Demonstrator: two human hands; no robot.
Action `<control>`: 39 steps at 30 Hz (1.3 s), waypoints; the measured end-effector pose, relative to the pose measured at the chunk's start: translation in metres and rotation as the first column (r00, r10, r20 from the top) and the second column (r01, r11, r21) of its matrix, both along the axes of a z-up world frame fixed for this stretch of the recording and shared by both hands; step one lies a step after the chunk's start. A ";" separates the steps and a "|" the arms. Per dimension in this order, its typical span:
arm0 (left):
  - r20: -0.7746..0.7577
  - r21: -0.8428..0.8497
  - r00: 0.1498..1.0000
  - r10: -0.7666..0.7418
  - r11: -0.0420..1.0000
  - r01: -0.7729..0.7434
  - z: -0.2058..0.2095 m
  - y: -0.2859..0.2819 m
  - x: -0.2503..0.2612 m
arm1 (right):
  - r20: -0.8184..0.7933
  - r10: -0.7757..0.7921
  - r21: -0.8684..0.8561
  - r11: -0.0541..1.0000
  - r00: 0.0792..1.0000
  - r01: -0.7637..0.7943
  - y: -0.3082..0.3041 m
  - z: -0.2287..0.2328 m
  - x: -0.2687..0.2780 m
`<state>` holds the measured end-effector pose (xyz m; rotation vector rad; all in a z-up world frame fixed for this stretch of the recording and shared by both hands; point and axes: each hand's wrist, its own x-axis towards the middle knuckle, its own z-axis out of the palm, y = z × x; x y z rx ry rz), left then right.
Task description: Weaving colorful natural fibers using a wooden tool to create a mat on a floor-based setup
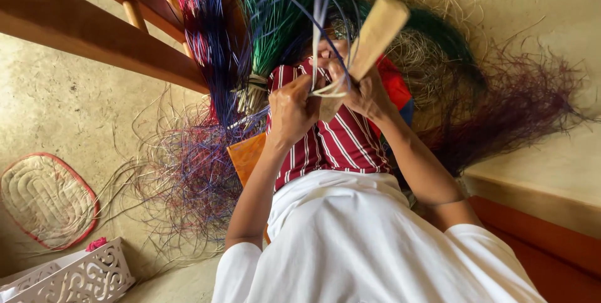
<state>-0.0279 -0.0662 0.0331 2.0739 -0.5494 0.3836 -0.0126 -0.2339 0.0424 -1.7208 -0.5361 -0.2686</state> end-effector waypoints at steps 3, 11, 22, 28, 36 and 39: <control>0.029 0.058 0.999 -0.017 0.998 0.016 -0.009 0.003 -0.005 | 0.120 -0.076 -0.089 0.992 0.990 0.087 0.001 -0.035 -0.005; 0.147 0.237 0.983 0.115 0.960 -0.147 -0.044 0.007 -0.025 | 0.495 -0.264 -0.081 0.935 0.828 0.346 0.022 -0.039 -0.017; -0.117 -0.250 0.991 0.062 0.964 -0.089 -0.005 -0.015 -0.050 | 0.194 -0.292 0.145 0.953 0.937 0.267 0.018 -0.040 0.003; -0.211 -0.271 0.977 -0.033 0.962 -0.026 -0.001 0.013 -0.101 | 0.095 -0.665 0.040 0.746 0.741 0.664 -0.042 -0.073 0.066; -0.588 -0.325 0.805 0.072 0.891 -0.317 -0.057 0.112 -0.111 | 0.425 -0.674 -0.221 0.570 0.604 0.791 -0.102 -0.086 0.094; -0.541 -0.081 0.786 0.298 0.912 -0.402 -0.029 0.123 -0.080 | 0.571 -0.574 -0.188 0.603 0.586 0.775 -0.067 -0.043 0.085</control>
